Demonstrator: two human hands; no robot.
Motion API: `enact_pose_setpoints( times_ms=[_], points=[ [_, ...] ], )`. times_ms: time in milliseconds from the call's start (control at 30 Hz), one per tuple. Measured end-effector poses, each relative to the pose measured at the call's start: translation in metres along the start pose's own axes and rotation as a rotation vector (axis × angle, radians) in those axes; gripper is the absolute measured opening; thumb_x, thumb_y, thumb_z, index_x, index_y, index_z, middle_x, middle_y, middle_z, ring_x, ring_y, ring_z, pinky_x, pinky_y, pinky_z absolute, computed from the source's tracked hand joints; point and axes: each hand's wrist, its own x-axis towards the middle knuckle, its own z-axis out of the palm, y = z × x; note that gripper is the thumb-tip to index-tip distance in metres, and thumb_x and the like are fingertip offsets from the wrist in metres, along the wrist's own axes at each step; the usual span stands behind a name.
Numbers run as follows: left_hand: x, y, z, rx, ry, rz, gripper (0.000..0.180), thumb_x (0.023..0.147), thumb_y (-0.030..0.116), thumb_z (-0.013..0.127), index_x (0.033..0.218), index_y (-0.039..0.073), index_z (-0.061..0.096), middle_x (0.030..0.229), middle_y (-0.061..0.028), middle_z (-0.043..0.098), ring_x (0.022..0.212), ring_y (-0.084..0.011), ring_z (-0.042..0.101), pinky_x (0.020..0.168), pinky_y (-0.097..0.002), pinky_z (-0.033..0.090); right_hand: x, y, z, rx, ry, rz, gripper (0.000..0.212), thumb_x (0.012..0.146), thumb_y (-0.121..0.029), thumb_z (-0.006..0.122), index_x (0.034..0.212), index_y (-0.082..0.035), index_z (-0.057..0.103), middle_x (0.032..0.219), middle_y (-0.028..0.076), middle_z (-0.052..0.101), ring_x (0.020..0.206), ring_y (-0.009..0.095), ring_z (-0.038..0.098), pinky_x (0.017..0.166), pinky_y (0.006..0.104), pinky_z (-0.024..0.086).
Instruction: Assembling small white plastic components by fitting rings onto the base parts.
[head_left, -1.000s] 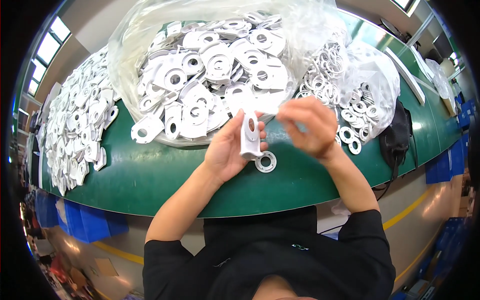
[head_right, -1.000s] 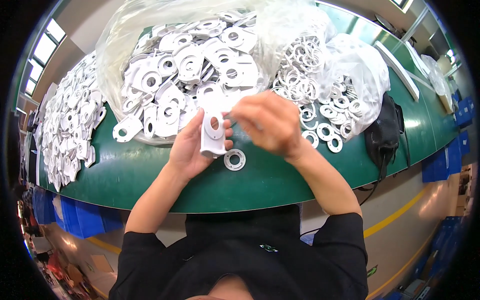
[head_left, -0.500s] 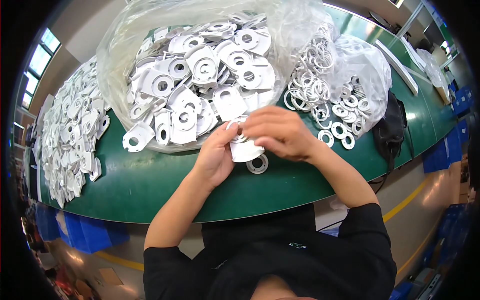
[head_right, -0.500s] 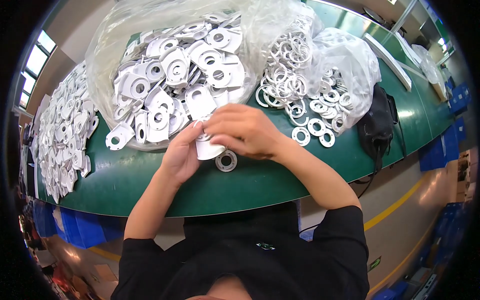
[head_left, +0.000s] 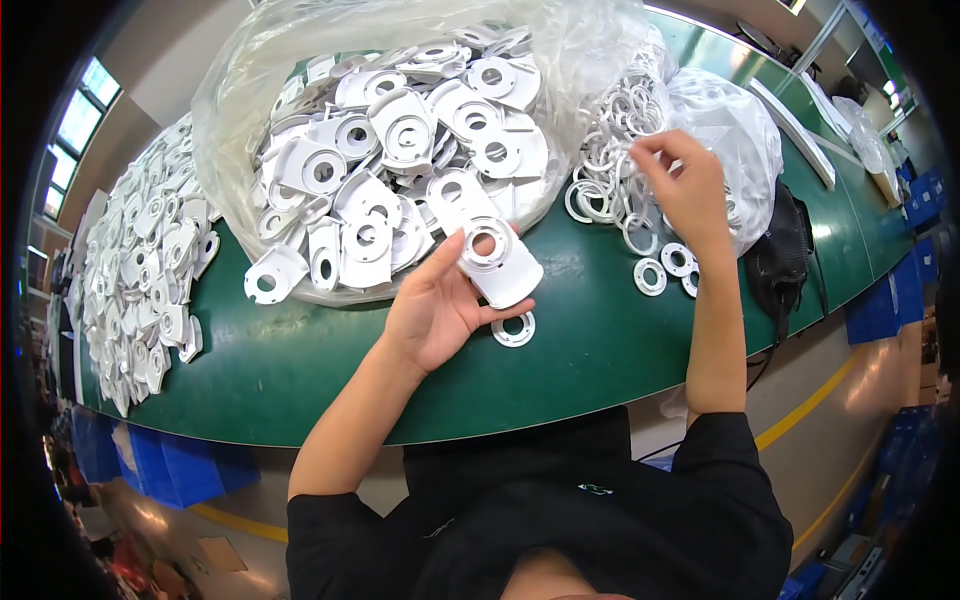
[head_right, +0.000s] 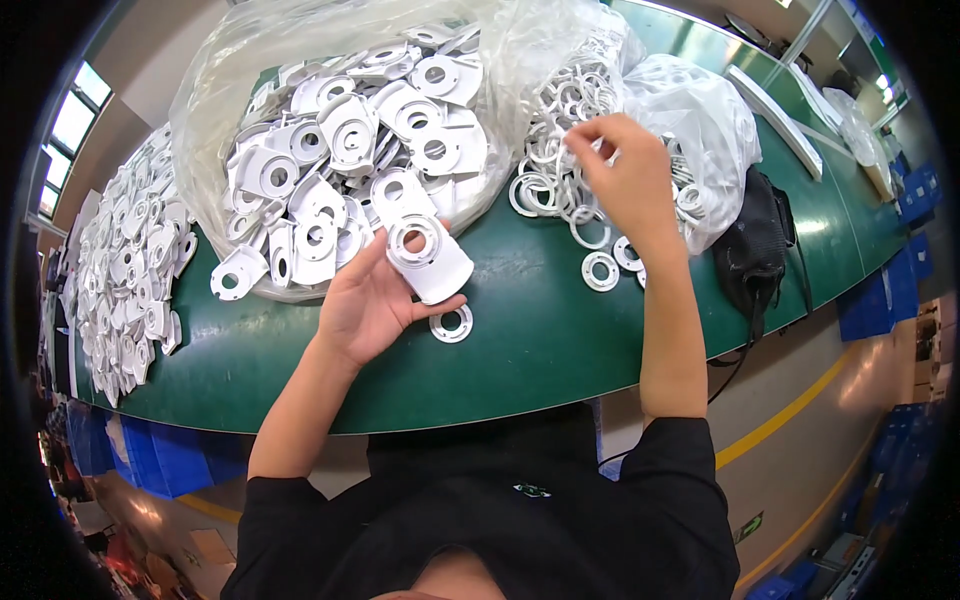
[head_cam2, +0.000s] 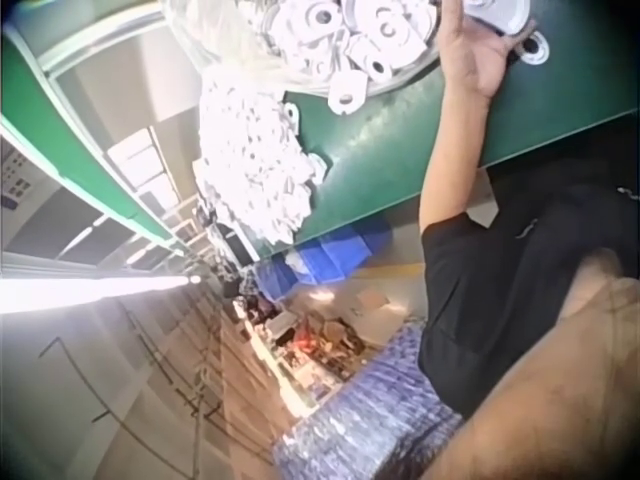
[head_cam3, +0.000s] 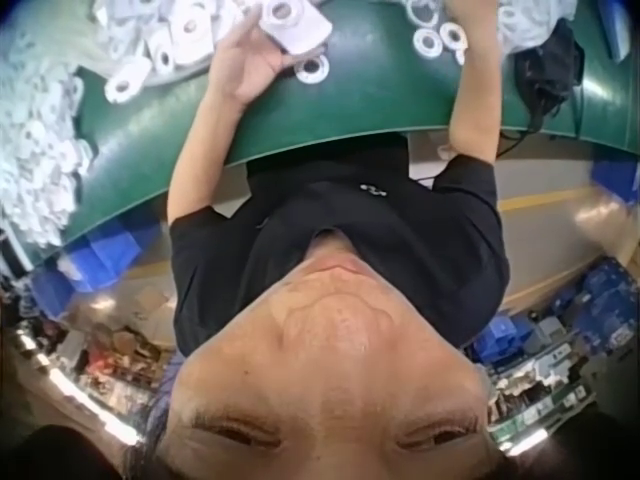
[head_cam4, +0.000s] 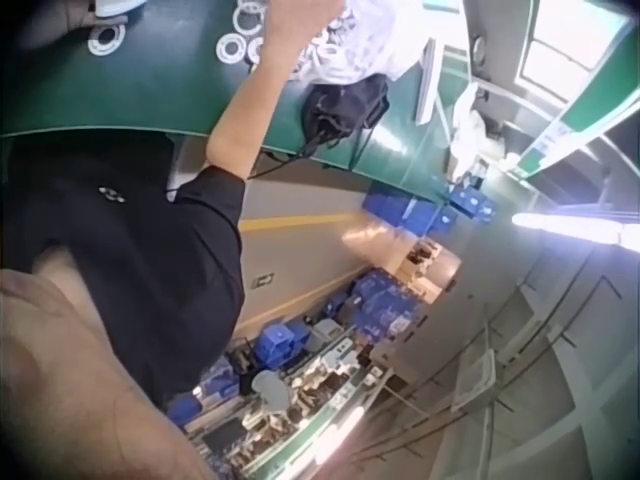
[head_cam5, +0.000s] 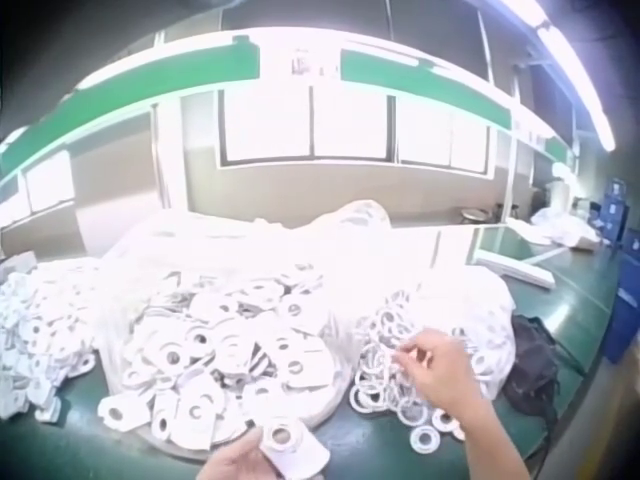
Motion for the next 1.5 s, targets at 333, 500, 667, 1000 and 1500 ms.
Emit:
enact_pose_setpoints(
  times_ms=[333,500,667,1000,1500],
  points=[
    [0.006,-0.005,-0.014,0.477,0.025,0.053,0.037,0.092,0.011,0.051,0.127,0.005,0.041,0.117,-0.0095,0.060,0.096,-0.0132,0.061,0.057,-0.0219,0.043,0.008,0.036,-0.003,0.215,-0.210,0.339,0.025,0.081,-0.010,0.045,0.095,-0.001,0.065,0.059,-0.004,0.046,0.052,0.003,0.037,0.045,0.0197,0.026],
    [0.006,-0.010,-0.013,0.486,0.039,0.115,0.037,0.093,0.009,0.049,0.128,0.005,0.039,0.118,-0.0115,0.059,0.099,-0.0172,0.062,0.067,-0.0255,0.051,0.015,0.052,-0.022,1.187,-0.256,0.678,0.025,0.089,-0.008,0.046,0.111,-0.001,0.056,0.066,-0.005,0.040,0.054,0.002,0.034,0.041,0.0170,0.023],
    [0.007,-0.012,-0.017,0.466,0.015,0.119,0.044,0.092,0.003,0.048,0.132,0.005,0.032,0.124,-0.0140,0.054,0.107,-0.0243,0.061,0.082,-0.0315,0.054,0.011,0.005,0.005,1.418,-0.070,0.667,0.036,0.095,-0.012,0.052,0.130,-0.003,0.046,0.075,-0.004,0.045,0.058,0.003,0.039,0.049,0.0148,0.035],
    [0.009,-0.014,-0.014,0.521,-0.006,0.146,0.048,0.091,-0.001,0.044,0.136,0.004,0.028,0.124,-0.0140,0.052,0.104,-0.0236,0.062,0.080,-0.0301,0.055,-0.041,-0.049,0.069,0.991,-0.460,0.350,0.016,0.089,-0.016,0.064,0.097,-0.001,0.064,0.087,0.002,0.065,0.079,0.007,0.058,0.070,0.0196,0.045],
    [0.007,-0.013,-0.013,0.495,0.019,0.134,0.037,0.096,0.007,0.042,0.132,0.003,0.031,0.120,-0.0128,0.054,0.098,-0.0218,0.064,0.070,-0.0275,0.056,-0.045,-0.044,0.081,0.862,-0.388,0.290,0.017,0.084,-0.013,0.070,0.086,0.002,0.062,0.077,0.004,0.064,0.069,0.006,0.055,0.063,0.0209,0.045]
  ],
)
